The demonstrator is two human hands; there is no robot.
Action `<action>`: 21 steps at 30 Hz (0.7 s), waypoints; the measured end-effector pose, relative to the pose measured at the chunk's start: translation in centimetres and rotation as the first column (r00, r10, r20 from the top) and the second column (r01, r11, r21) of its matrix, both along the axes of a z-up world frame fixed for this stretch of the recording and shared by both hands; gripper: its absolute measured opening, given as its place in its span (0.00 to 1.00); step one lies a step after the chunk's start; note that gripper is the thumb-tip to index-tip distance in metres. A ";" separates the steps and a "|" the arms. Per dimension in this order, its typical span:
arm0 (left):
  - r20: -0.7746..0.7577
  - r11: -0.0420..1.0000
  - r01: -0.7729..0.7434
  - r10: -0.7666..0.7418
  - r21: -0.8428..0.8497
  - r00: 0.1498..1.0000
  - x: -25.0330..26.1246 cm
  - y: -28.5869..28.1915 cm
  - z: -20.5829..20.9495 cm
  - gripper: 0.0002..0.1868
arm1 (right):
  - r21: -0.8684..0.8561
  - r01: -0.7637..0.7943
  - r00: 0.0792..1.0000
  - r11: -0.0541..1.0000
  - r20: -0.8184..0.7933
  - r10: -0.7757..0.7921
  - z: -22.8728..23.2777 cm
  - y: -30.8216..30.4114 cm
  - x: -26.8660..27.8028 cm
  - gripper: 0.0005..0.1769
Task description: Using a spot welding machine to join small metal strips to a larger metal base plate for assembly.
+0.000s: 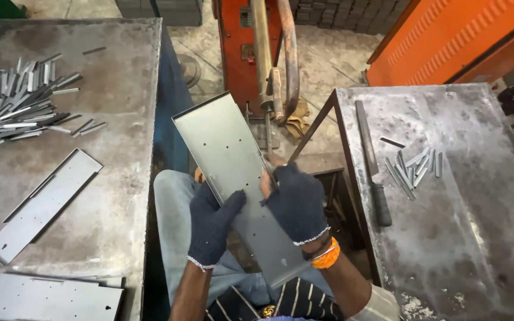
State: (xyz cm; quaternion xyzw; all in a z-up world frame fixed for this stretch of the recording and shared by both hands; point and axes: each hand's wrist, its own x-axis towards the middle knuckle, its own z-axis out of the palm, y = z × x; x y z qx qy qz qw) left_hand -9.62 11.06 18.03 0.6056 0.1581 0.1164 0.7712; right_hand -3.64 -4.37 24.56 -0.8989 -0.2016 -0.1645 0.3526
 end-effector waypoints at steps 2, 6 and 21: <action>-0.014 1.000 0.010 -0.010 -0.005 1.000 0.3 0.0 0.4 0.20 | -0.072 -0.005 0.998 0.997 0.068 0.010 -0.7 -0.4 0.1 0.12; 0.017 0.998 0.059 -0.059 0.012 0.998 0.7 -0.7 1.4 0.21 | -0.074 0.007 0.983 0.997 0.182 0.007 1.5 -0.5 -0.3 0.17; 0.034 0.991 0.089 -0.092 0.102 0.995 6.1 -3.1 4.7 0.19 | -0.241 0.123 0.989 0.963 0.108 -0.100 1.6 -2.9 4.5 0.11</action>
